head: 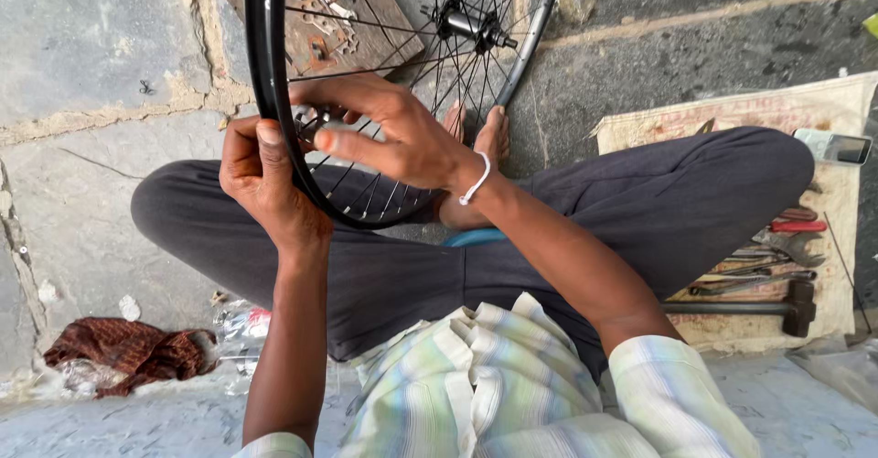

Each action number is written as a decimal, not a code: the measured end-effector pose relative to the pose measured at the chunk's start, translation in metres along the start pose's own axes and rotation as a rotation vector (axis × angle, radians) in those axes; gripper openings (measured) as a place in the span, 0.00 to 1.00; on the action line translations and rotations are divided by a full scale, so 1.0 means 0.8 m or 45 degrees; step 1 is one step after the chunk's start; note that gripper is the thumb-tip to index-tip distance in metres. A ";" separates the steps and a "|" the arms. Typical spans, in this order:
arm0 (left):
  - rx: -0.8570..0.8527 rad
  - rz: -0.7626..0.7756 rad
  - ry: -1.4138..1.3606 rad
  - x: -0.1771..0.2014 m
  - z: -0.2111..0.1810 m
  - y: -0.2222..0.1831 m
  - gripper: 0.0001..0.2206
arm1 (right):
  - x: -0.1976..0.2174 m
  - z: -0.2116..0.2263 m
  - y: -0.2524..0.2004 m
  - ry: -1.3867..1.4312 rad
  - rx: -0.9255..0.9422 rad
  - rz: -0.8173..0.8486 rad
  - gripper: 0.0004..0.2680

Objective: The person places small silver components into the holes of a bicycle rim by hand and then tightens them using a tool while sitting on the floor.

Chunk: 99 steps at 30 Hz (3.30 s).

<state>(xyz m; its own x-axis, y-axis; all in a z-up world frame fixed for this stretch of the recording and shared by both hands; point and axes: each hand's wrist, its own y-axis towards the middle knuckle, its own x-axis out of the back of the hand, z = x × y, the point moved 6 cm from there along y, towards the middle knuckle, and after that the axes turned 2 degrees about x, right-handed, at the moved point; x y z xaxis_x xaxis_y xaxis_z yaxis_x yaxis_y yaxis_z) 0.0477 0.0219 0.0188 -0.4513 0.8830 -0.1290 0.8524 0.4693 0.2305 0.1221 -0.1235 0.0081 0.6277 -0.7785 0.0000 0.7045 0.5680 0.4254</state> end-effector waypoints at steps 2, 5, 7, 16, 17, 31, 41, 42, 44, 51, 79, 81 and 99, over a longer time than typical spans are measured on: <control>0.018 -0.013 -0.066 0.004 0.004 -0.001 0.15 | -0.001 -0.004 -0.007 0.090 0.050 -0.052 0.11; 0.009 -0.055 -0.066 0.009 0.009 -0.001 0.15 | 0.000 -0.005 -0.024 0.073 0.149 -0.182 0.07; 0.015 -0.039 -0.053 0.005 0.010 0.001 0.15 | 0.000 -0.011 -0.023 0.031 0.113 -0.184 0.09; 0.027 -0.041 -0.055 0.003 0.006 0.000 0.15 | -0.024 -0.030 -0.002 0.323 -0.172 -0.249 0.10; 0.022 -0.042 -0.060 0.005 0.005 0.003 0.15 | -0.022 -0.023 -0.003 0.304 -0.080 -0.254 0.08; 0.030 -0.053 -0.077 0.003 0.001 -0.004 0.15 | -0.015 0.007 -0.001 0.621 -0.021 -0.151 0.07; 0.081 -0.070 -0.068 0.000 0.005 0.003 0.13 | -0.028 0.043 0.001 -0.890 0.561 -0.368 0.10; 0.072 -0.082 -0.053 0.002 0.004 0.001 0.13 | -0.029 0.046 -0.002 -0.926 0.560 -0.395 0.10; 0.055 -0.106 -0.023 0.005 0.004 -0.001 0.13 | -0.032 0.056 -0.013 -0.953 0.606 -0.453 0.11; 0.074 0.141 -0.135 -0.008 -0.004 0.004 0.13 | -0.025 0.051 -0.015 -0.886 0.520 -0.396 0.09; 0.119 0.001 -0.053 -0.001 0.002 0.007 0.13 | -0.031 0.057 -0.017 -0.918 0.609 -0.416 0.13; 0.098 -0.059 -0.024 -0.003 0.000 0.006 0.13 | -0.030 0.058 -0.017 -0.948 0.600 -0.441 0.13; 0.152 0.136 -0.112 0.003 0.006 0.013 0.16 | -0.034 0.049 -0.018 -0.933 0.653 -0.434 0.11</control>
<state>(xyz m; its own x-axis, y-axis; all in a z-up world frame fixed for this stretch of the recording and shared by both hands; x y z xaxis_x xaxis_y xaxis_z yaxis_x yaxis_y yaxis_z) 0.0564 0.0292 0.0163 -0.3364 0.9213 -0.1953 0.9218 0.3645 0.1317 0.0822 -0.1212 0.0379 -0.0705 -0.9528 0.2954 0.4709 0.2293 0.8519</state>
